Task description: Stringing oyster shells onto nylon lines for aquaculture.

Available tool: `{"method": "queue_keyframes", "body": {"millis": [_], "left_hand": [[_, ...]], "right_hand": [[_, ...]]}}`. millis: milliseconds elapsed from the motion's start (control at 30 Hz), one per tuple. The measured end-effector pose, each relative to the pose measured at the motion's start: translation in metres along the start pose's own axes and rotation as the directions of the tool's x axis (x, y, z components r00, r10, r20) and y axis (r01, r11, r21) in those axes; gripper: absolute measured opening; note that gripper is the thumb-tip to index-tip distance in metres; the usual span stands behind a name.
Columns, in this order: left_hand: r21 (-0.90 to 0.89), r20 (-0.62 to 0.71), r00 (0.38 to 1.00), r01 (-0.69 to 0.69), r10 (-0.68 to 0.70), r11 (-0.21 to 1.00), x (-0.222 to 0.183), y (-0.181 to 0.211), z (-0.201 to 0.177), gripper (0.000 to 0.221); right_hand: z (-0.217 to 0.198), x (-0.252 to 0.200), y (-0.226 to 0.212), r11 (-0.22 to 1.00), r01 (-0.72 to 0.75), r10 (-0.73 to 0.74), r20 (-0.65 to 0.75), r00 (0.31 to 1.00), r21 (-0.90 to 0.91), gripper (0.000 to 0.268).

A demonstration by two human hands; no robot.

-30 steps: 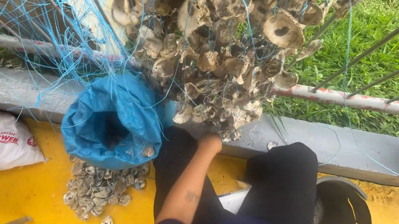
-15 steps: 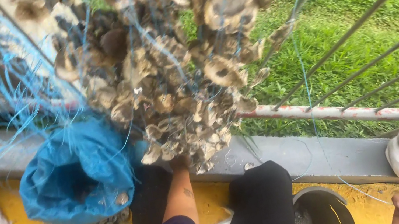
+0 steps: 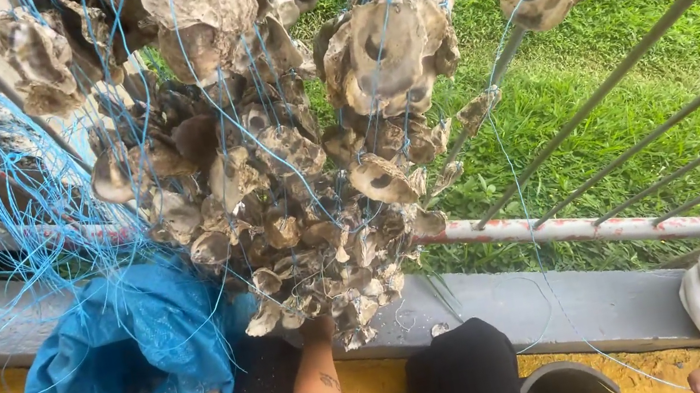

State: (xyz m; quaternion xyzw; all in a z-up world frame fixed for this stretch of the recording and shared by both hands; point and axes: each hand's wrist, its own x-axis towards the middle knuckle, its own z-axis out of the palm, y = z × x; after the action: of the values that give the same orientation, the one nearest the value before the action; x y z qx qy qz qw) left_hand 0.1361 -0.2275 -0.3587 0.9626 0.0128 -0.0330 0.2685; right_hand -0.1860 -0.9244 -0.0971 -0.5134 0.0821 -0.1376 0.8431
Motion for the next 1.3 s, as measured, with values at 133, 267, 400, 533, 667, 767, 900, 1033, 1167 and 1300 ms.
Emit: {"method": "queue_keyframes", "body": {"millis": [133, 267, 400, 533, 667, 767, 900, 1033, 1167, 1300], "left_hand": [[0.31, 0.366, 0.93, -0.09, -0.031, 0.946, -0.027, -0.002, -0.001, 0.031], [0.055, 0.25, 0.968, -0.049, 0.034, 0.997, -0.063, 0.037, -0.055, 0.031], [0.005, 0.276, 0.96, -0.051, 0.047, 0.999, -0.109, 0.061, -0.128, 0.028], [-0.066, 0.274, 0.961, -0.019, 0.037, 0.998, -0.148, 0.089, -0.219, 0.017], [-0.212, 0.206, 0.977, -0.007, 0.052, 0.977, -0.157, 0.128, -0.299, 0.021], [-0.392, 0.089, 0.982, -0.12, 0.167, 0.912, -0.157, 0.166, -0.346, 0.02], [-0.804, -0.01, 0.967, -0.159, 0.254, 0.572, -0.144, 0.207, -0.375, 0.017], [-0.99, 0.115, 0.958, 0.089, 0.261, 0.108, -0.136, 0.224, -0.354, 0.013], [-0.94, 0.156, 0.924, 0.247, 0.348, -0.236, -0.137, 0.252, -0.364, 0.017], [-0.882, 0.206, 0.888, 0.35, 0.411, -0.316, -0.132, 0.277, -0.376, 0.025]], "right_hand": [[0.063, -0.008, 0.003, 0.987, 0.141, -0.146, 0.07, 0.987, 0.072, 0.057], [0.128, -0.016, -0.003, 0.954, 0.297, -0.297, -0.002, 0.955, 0.03, 0.022], [0.235, -0.03, -0.012, 0.902, 0.429, -0.424, -0.077, 0.902, 0.056, 0.017], [0.298, -0.043, -0.026, 0.868, 0.462, -0.437, -0.164, 0.885, 0.182, 0.014], [0.299, -0.051, -0.032, 0.861, 0.403, -0.373, -0.154, 0.915, 0.31, 0.015], [0.323, -0.061, -0.042, 0.867, 0.427, -0.39, -0.181, 0.903, 0.256, 0.017], [0.354, -0.072, -0.046, 0.839, 0.534, -0.51, -0.186, 0.84, 0.107, 0.032], [0.409, -0.074, -0.059, 0.772, 0.629, -0.636, -0.133, 0.761, -0.092, 0.016], [0.415, -0.074, -0.05, 0.75, 0.623, -0.646, -0.044, 0.762, -0.221, 0.01], [0.411, -0.072, -0.037, 0.763, 0.549, -0.609, -0.094, 0.787, -0.342, 0.008]]}}
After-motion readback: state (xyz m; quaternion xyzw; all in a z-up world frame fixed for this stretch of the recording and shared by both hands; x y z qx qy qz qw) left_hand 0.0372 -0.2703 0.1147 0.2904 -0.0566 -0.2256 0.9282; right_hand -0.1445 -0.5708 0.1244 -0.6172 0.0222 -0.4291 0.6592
